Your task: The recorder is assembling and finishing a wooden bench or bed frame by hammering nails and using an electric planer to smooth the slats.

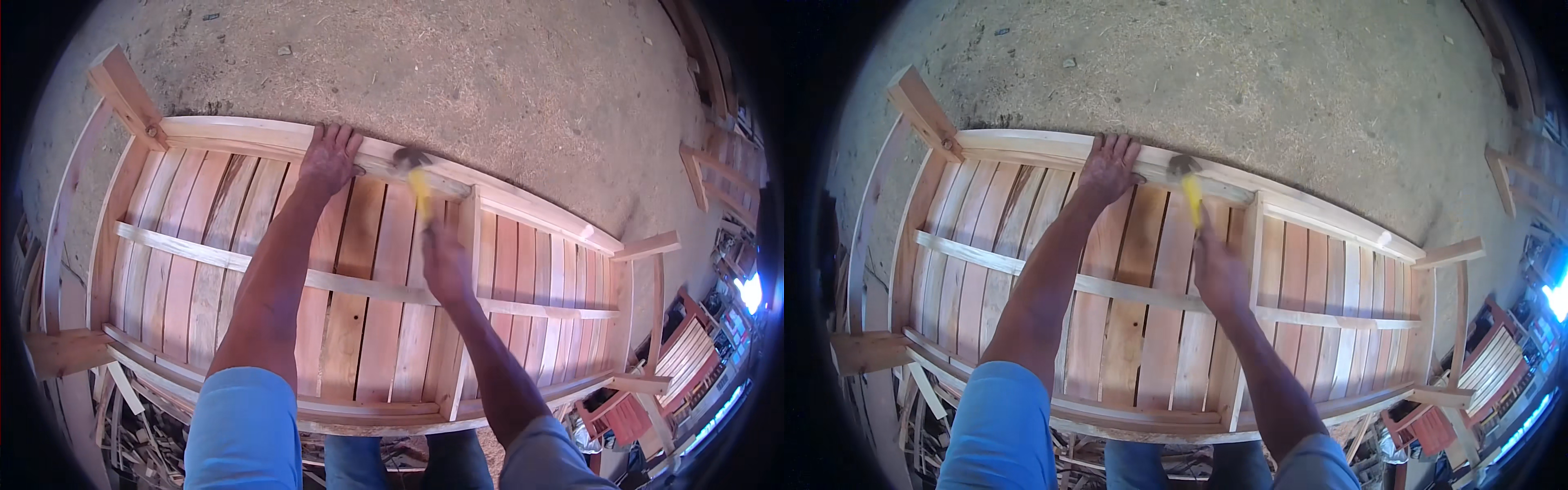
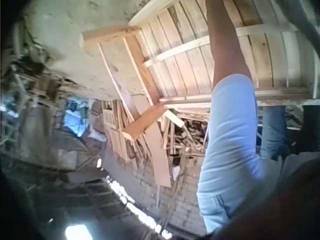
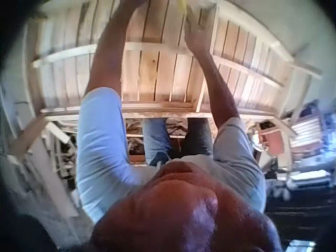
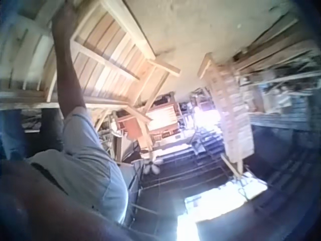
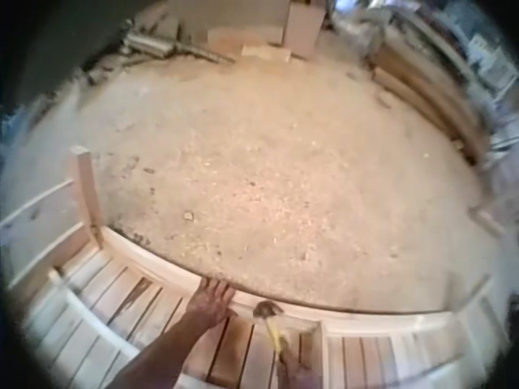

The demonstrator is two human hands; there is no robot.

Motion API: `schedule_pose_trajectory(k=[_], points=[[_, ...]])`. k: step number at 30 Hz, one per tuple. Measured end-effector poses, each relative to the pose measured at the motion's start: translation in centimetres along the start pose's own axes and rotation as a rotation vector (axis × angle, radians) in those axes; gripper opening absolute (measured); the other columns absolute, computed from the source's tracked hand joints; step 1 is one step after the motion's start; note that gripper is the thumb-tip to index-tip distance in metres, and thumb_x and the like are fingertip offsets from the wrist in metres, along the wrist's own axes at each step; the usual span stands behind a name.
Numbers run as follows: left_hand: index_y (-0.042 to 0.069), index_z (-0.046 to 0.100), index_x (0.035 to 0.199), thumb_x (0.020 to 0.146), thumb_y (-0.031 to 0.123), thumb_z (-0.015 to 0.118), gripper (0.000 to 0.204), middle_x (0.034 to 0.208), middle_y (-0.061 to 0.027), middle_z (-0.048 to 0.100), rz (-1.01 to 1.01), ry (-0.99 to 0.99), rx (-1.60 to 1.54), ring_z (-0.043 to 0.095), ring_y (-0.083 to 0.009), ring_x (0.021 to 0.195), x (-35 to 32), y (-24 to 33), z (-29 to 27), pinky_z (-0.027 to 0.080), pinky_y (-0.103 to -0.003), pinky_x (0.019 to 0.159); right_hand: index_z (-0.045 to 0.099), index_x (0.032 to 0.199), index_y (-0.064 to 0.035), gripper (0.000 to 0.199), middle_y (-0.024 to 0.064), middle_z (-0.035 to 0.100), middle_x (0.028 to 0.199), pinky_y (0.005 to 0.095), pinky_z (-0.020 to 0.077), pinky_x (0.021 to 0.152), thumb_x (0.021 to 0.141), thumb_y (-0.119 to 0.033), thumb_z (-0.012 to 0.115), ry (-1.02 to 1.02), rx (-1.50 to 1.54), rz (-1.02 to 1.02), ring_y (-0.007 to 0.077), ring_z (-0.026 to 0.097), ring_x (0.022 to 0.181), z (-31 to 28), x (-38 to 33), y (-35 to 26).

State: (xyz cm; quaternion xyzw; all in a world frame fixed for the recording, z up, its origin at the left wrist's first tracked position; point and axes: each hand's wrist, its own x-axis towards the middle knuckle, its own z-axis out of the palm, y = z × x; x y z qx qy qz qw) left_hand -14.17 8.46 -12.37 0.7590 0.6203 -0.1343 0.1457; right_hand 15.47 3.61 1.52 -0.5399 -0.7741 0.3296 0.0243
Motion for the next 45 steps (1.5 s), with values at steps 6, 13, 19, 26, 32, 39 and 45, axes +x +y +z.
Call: schedule_pose_trajectory(k=[6,13,19,26,32,39,45], points=[[0.013,0.053,0.15,0.092,0.062,0.073,0.078,0.149,-0.009,0.054,-0.047,-0.076,-0.014,0.046,-0.0307,0.144,-1.7,-1.5,-0.3,0.03,-0.056,0.127,0.034,0.172,-0.0111,0.062,0.0096,0.061,0.08,0.0348,0.0528,0.062,0.114,-0.021,0.056,0.191,0.543,0.129,0.0161,0.058,0.064,-9.0,4.9,-9.0],[0.009,0.052,0.149,0.09,0.062,0.074,0.083,0.148,-0.0134,0.055,-0.013,0.028,-0.035,0.048,-0.034,0.142,-0.2,-0.5,-0.9,0.033,-0.056,0.124,0.041,0.167,-0.0079,0.057,0.0102,0.064,0.081,0.0365,0.0541,0.062,0.113,-0.017,0.055,0.007,0.229,0.154,0.0159,0.064,0.066,-2.2,2.1,-4.4],[0.013,0.05,0.153,0.092,0.063,0.073,0.082,0.149,-0.0092,0.054,-0.004,-0.075,0.038,0.047,-0.0305,0.143,-1.3,-0.1,0.3,0.029,-0.055,0.127,0.033,0.172,-0.0138,0.066,0.0172,0.066,0.08,0.0418,0.0568,0.064,0.111,-0.016,0.058,0.01,0.419,0.193,0.0267,0.065,0.065,-3.7,2.4,-4.9],[0.013,0.05,0.154,0.091,0.064,0.074,0.084,0.151,-0.0096,0.052,-0.027,-0.083,-0.032,0.045,-0.0305,0.145,0.4,0.9,-1.6,0.029,-0.055,0.127,0.035,0.171,-0.0119,0.064,0.0209,0.071,0.091,0.0411,0.0555,0.063,0.112,-0.016,0.058,0.521,0.475,0.086,0.0307,0.07,0.068,-1.7,2.3,-2.1],[0.012,0.047,0.156,0.092,0.061,0.074,0.085,0.157,-0.0124,0.051,-0.077,-0.167,-0.013,0.043,-0.0334,0.15,0.0,1.2,-2.1,0.028,-0.056,0.129,0.037,0.17,-0.0104,0.064,0.0227,0.072,0.092,0.0435,0.0573,0.065,0.111,-0.017,0.06,-0.069,0.356,0.385,0.0321,0.073,0.072,-4.9,-1.8,-1.8],[0.006,0.038,0.163,0.098,0.053,0.071,0.087,0.171,-0.0191,0.038,-0.24,0.039,0.026,0.033,-0.0413,0.159,-3.1,2.9,0.2,0.025,-0.06,0.131,0.059,0.132,-0.0028,0.026,0.0017,0.065,0.078,0.0292,0.0507,0.059,0.107,-0.009,0.063,0.219,0.647,0.535,0.0099,0.06,0.064,-18.7,-18.8,-0.5],[0.007,0.061,0.145,0.1,0.039,0.072,0.056,0.15,-0.0261,0.06,-0.163,-0.125,-0.491,0.056,-0.0461,0.14,-19.0,4.5,-4.5,0.047,-0.053,0.116,0.063,0.11,-0.0019,0.012,-0.0006,0.06,0.072,0.0275,0.0453,0.054,0.104,-0.012,0.067,0.011,0.635,0.91,0.0073,0.053,0.058,-24.3,-27.3,1.7]])
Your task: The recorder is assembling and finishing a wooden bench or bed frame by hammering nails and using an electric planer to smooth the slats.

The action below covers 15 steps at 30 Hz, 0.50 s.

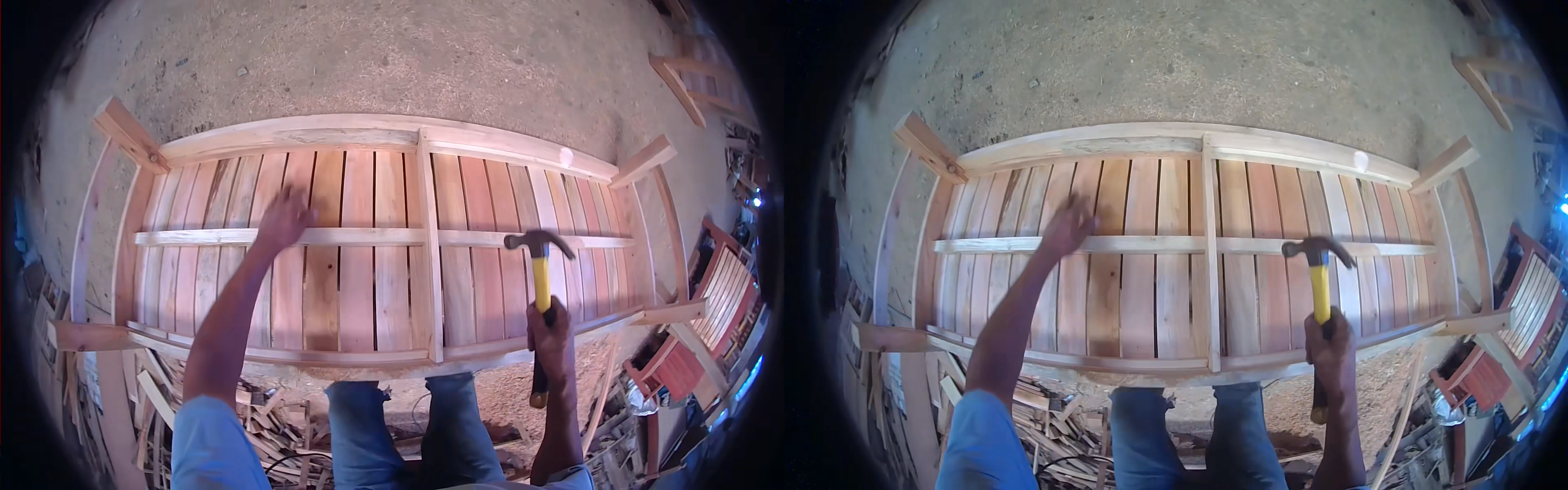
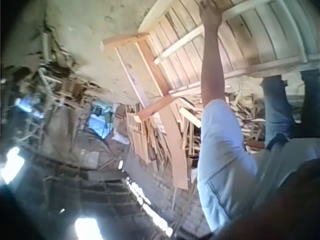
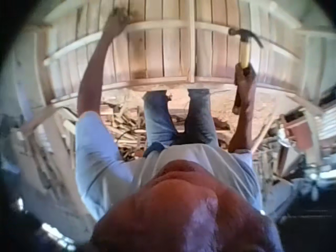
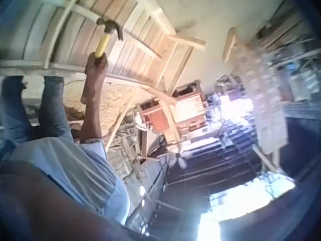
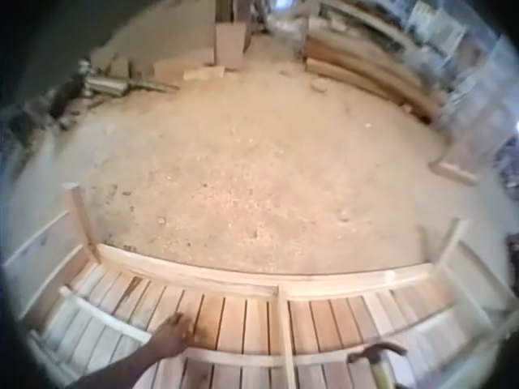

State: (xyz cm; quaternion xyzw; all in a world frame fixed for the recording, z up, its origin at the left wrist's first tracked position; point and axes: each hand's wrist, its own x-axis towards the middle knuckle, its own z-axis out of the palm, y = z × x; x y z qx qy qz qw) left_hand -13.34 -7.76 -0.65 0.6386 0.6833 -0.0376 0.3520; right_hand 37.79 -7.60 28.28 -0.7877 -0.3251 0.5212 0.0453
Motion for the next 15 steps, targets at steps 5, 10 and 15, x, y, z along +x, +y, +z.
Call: schedule_pose_trajectory(k=[5,10,15], points=[[0.007,0.071,0.124,0.094,0.027,0.081,0.038,0.124,-0.0177,0.07,-0.07,-0.351,-0.406,0.067,-0.0408,0.12,-14.5,10.4,-6.2,0.053,-0.047,0.104,0.057,0.093,-0.0076,0.019,-0.0029,0.05,0.064,0.0291,0.0398,0.048,0.104,-0.016,0.069,0.242,0.008,-0.033,0.0078,0.048,0.051,-2.0,-8.1,10.5],[0.018,0.075,0.131,0.085,0.058,0.085,0.062,0.119,-0.015,0.075,-0.034,-0.409,-0.228,0.071,-0.038,0.112,-25.7,17.2,-8.0,0.054,-0.047,0.103,0.055,0.091,-0.01,0.023,-0.0032,0.045,0.063,0.029,0.0414,0.048,0.105,-0.023,0.068,0.478,0.247,0.089,0.0094,0.047,0.05,-4.4,-13.0,21.5],[0.029,0.077,0.131,0.081,0.071,0.08,0.066,0.116,-0.0126,0.076,-0.019,-0.435,0.06,0.074,-0.0325,0.11,-25.7,19.4,-8.8,0.057,-0.049,0.099,0.057,0.093,-0.011,0.032,0.0024,0.054,0.067,0.0332,0.0497,0.053,0.106,-0.039,0.066,0.357,0.837,0.483,0.0159,0.056,0.058,-11.4,-12.9,28.8]])
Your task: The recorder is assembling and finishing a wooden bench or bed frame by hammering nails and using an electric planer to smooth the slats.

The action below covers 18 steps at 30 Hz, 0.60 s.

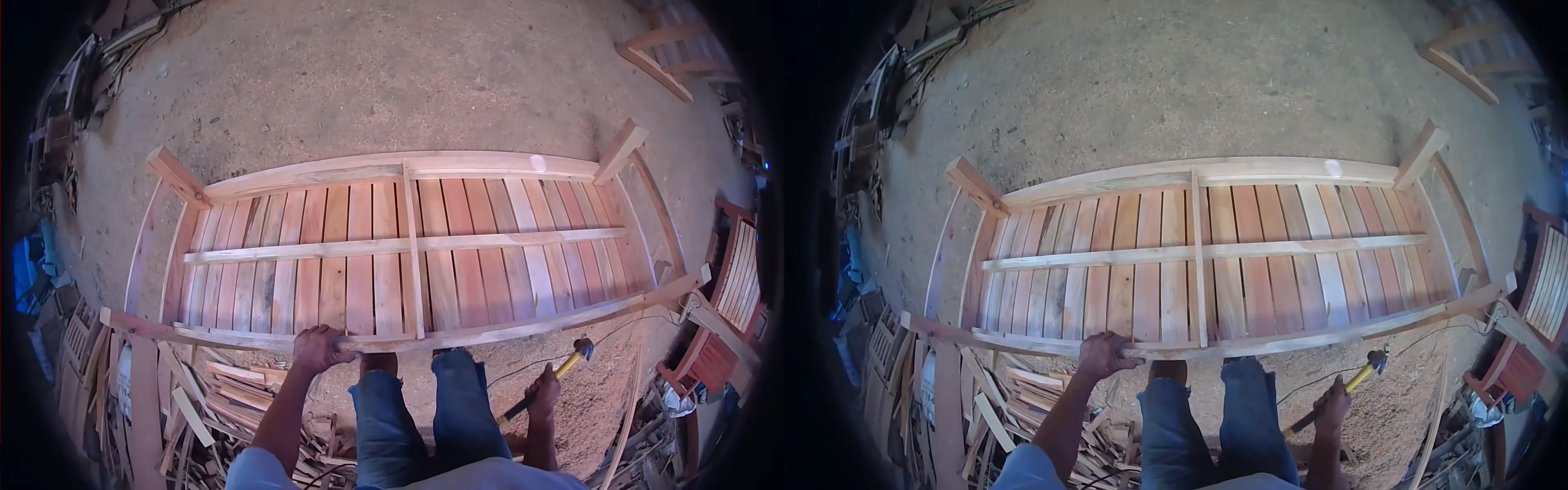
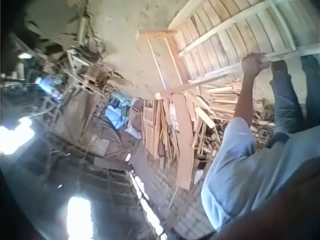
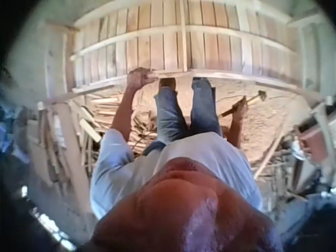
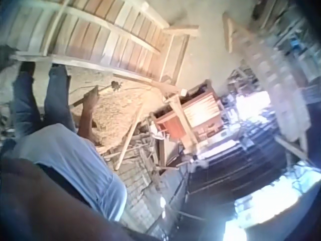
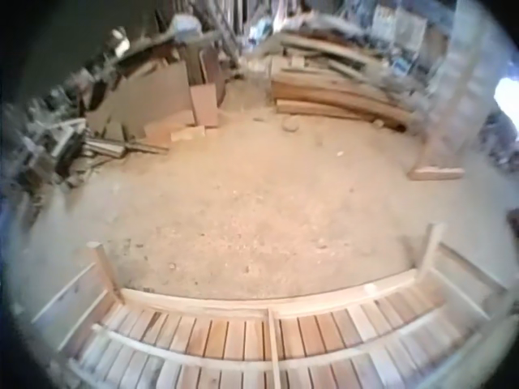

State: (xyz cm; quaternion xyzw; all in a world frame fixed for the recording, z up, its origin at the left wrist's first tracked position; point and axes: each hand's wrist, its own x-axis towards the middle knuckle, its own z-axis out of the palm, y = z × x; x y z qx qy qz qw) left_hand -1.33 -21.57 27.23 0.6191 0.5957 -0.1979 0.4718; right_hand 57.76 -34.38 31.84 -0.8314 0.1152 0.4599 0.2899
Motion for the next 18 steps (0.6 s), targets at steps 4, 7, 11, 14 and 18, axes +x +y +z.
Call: schedule_pose_trajectory(k=[4,7,11,14,18], points=[[0.028,0.077,0.132,0.08,0.071,0.081,0.067,0.114,-0.0129,0.076,0.142,0.123,0.086,0.074,-0.0334,0.11,0.2,-2.2,3.5,0.058,-0.051,0.097,0.061,0.097,-0.013,0.045,0.0109,0.07,0.088,0.0436,0.0593,0.068,0.107,-0.057,0.061,-0.025,0.565,0.351,0.0262,0.068,0.075,0.1,8.4,2.4],[0.027,0.077,0.132,0.082,0.069,0.081,0.065,0.114,-0.0124,0.076,0.146,0.06,0.098,0.073,-0.0339,0.112,0.5,1.7,3.2,0.058,-0.05,0.099,0.063,0.102,-0.0145,0.046,0.0161,0.073,0.105,0.055,0.058,0.092,0.108,-0.06,0.057,-0.074,0.74,0.414,0.0334,0.07,0.096,2.7,10.2,4.1],[0.024,0.076,0.132,0.083,0.068,0.081,0.066,0.118,-0.0132,0.076,-0.049,-0.127,0.256,0.073,-0.0348,0.116,2.2,6.8,3.4,0.058,-0.049,0.1,0.065,0.105,-0.0149,0.049,0.0154,0.072,0.116,0.0628,0.0476,0.11,0.106,-0.064,0.058,-0.227,0.929,0.368,0.0363,0.067,0.116,7.8,8.3,6.6],[0.02,0.078,0.128,0.081,0.07,0.081,0.069,0.119,-0.0143,0.077,0.057,0.048,0.147,0.073,-0.0345,0.116,1.8,5.6,5.8,0.058,-0.049,0.1,0.067,0.11,-0.0153,0.05,0.0116,0.073,0.12,0.0653,0.0428,0.115,0.106,-0.065,0.058,-0.41,0.94,0.178,0.0367,0.064,0.125,11.7,6.1,8.1],[0.014,0.08,0.121,0.078,0.074,0.08,0.074,0.118,-0.0157,0.078,-0.021,-0.084,0.128,0.075,-0.0343,0.115,2.5,9.1,4.2,0.058,-0.049,0.1,0.069,0.122,-0.0163,0.054,0.0086,0.073,0.128,0.0664,0.0459,0.114,0.104,-0.066,0.06,-0.356,0.916,0.154,0.0366,0.065,0.126,12.3,7.5,9.7]])
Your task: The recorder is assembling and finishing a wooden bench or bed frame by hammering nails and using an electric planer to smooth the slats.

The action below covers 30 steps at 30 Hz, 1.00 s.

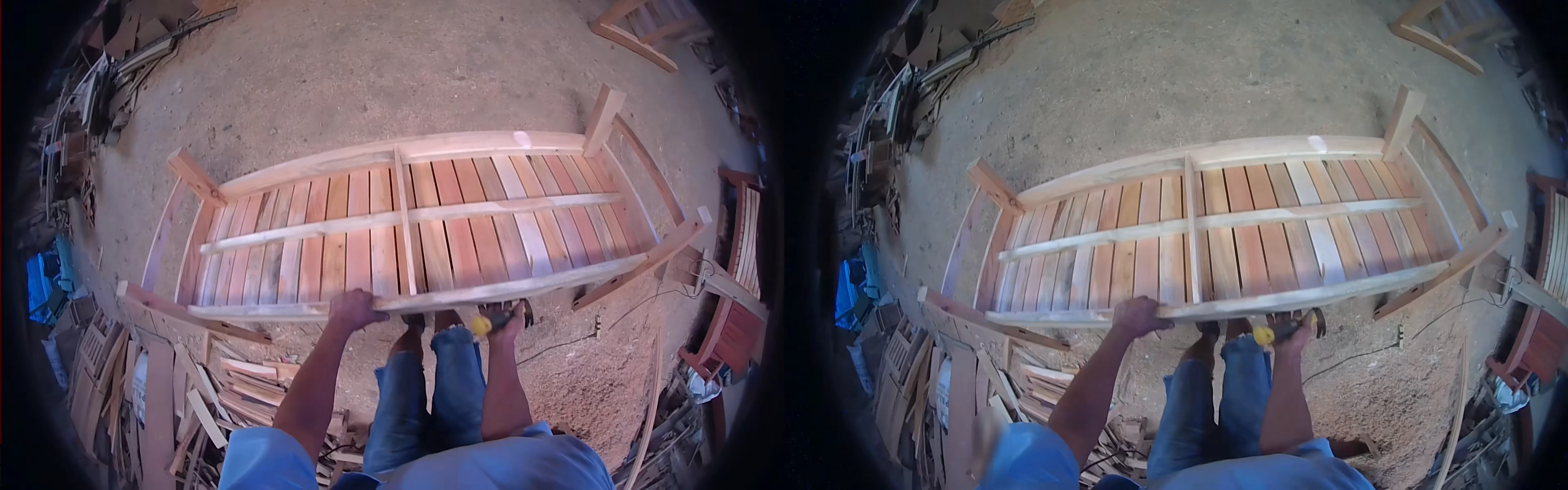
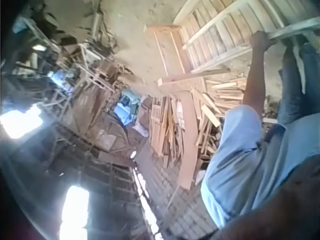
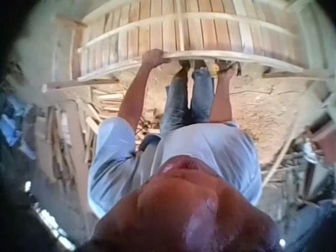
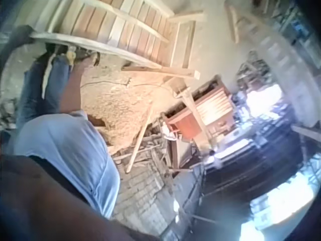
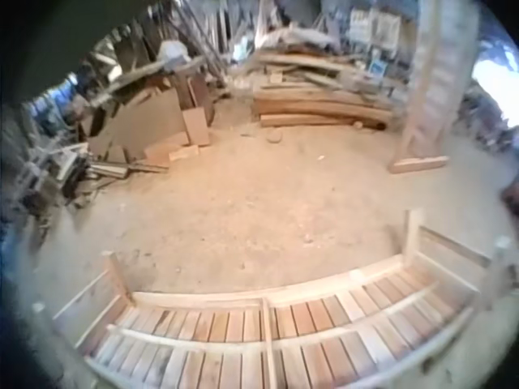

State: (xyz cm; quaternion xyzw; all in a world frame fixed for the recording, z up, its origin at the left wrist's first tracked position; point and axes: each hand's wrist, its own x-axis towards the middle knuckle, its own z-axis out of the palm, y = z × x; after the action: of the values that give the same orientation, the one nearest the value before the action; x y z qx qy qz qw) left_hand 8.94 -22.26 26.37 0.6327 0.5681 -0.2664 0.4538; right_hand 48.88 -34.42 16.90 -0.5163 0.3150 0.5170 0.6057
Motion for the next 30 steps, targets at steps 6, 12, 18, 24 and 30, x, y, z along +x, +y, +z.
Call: schedule_pose_trajectory(k=[6,12,18,24,30], points=[[0.011,0.083,0.113,0.074,0.077,0.08,0.077,0.114,-0.0155,0.081,-0.091,0.045,0.039,0.075,-0.0345,0.113,-0.8,0.6,0.8,0.057,-0.05,0.1,0.065,0.138,-0.017,0.063,0.0091,0.071,0.137,0.0632,0.0514,0.111,0.103,-0.069,0.06,-0.15,-0.018,-0.015,0.0366,0.067,0.124,-0.5,2.5,0.8],[0.012,0.083,0.111,0.074,0.078,0.08,0.076,0.112,-0.016,0.081,-0.105,0.033,0.066,0.076,-0.0352,0.111,-1.2,1.2,0.1,0.056,-0.05,0.099,0.062,0.144,-0.0156,0.066,0.0089,0.071,0.138,0.0601,0.0534,0.11,0.105,-0.069,0.056,-0.019,0.098,0.057,0.0355,0.068,0.123,0.7,2.1,0.7],[0.011,0.084,0.107,0.073,0.082,0.077,0.078,0.112,-0.0164,0.081,-0.126,-0.111,0.026,0.077,-0.0347,0.109,-1.1,1.6,-1.7,0.056,-0.05,0.098,0.062,0.141,-0.0114,0.055,0.011,0.072,0.135,0.0532,0.0563,0.108,0.11,-0.056,0.058,0.008,0.034,-0.084,0.033,0.07,0.119,5.2,-0.7,-0.8],[0.011,0.084,0.106,0.072,0.087,0.075,0.084,0.109,-0.0172,0.081,-0.123,-0.302,0.0,0.077,-0.0366,0.107,-2.1,0.3,-11.2,0.058,-0.051,0.094,0.058,0.146,-0.0085,0.055,0.0125,0.066,0.145,0.0567,0.0515,0.113,0.111,-0.051,0.058,0.113,-0.091,-0.062,0.0345,0.064,0.13,15.0,-5.4,-0.3],[0.008,0.082,0.106,0.072,0.084,0.077,0.084,0.102,-0.0176,0.08,-0.089,-0.258,-0.088,0.078,-0.0377,0.101,-0.3,1.6,-18.9,0.059,-0.052,0.092,0.056,0.147,-0.0086,0.052,0.0127,0.065,0.135,0.055,0.0516,0.112,0.109,-0.043,0.062,0.231,-0.254,-0.037,0.0327,0.065,0.123,25.8,-5.4,-4.1]])
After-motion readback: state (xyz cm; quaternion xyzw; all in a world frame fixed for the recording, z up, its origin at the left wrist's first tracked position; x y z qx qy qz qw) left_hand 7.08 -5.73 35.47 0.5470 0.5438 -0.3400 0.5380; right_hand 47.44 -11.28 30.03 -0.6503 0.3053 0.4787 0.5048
